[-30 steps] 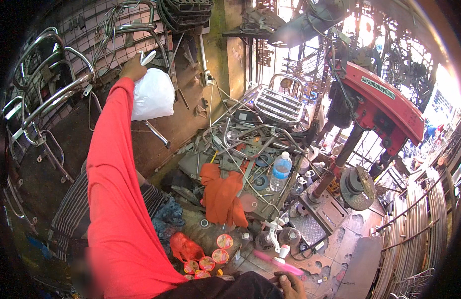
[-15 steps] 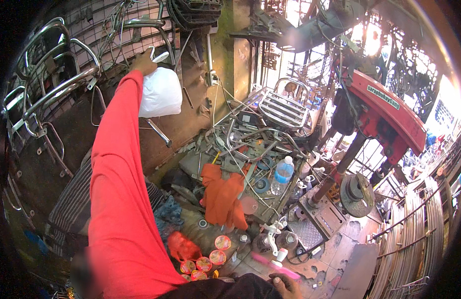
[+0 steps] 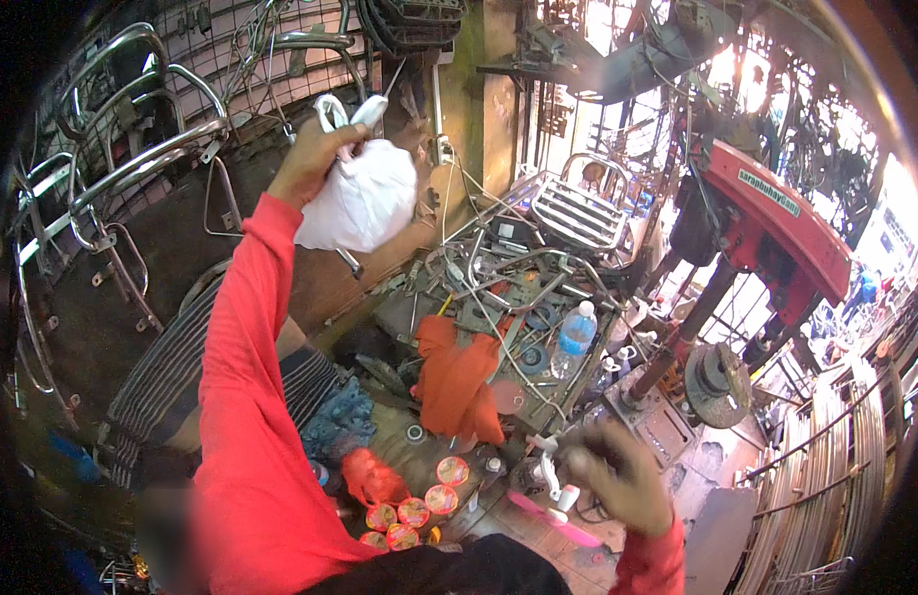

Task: The person repeatedly picks up instant noodle cups from a table, opens them, and places them into a white plastic bag. The person handles the cups one by one, opening the lids and transferring them into the bag.

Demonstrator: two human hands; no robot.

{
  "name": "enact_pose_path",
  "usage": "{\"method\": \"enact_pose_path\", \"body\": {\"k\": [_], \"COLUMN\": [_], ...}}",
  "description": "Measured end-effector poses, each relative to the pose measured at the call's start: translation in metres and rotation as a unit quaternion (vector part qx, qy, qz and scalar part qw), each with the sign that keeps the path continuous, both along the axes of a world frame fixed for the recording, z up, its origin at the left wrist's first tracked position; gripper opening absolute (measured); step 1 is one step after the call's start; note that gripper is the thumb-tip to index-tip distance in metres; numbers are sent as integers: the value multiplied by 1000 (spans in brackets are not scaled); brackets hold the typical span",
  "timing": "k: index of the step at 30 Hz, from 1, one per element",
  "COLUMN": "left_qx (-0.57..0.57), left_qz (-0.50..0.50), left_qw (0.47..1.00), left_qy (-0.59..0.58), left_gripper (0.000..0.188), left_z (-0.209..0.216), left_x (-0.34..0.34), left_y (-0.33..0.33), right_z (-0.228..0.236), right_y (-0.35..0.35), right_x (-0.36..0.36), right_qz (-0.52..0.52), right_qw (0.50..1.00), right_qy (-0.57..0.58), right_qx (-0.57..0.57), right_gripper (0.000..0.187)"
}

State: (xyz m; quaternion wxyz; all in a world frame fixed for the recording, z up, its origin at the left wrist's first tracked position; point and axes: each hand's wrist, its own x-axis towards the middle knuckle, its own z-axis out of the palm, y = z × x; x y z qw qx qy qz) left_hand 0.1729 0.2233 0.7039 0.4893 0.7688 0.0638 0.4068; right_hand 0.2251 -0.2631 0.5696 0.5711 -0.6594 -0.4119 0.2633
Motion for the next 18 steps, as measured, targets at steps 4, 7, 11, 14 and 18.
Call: {"method": "enact_pose_path", "body": {"k": [4,7,11,14,18], "left_qx": [-15,-25,27,29,15], "left_qz": [-126,-171,-184,-63,-67], "left_qw": [991,975,970,990,993], "left_qy": [46,140,156,120,99], "left_gripper": [21,22,21,22,25], "left_z": [-16,-31,-59,-71,-84], "left_x": [-35,-59,-92,-118,-143], "left_y": [-80,-119,-150,-163,-191], "right_z": [59,79,62,44,26], "right_y": [111,197,191,170,154], "right_x": [18,16,2,-3,-9], "right_qz": [54,8,-9,34,70], "right_qw": [976,940,967,988,986], "right_qy": [-117,-165,-165,52,62], "right_qx": [174,297,195,142,137], "right_gripper": [33,39,28,28,33]}}
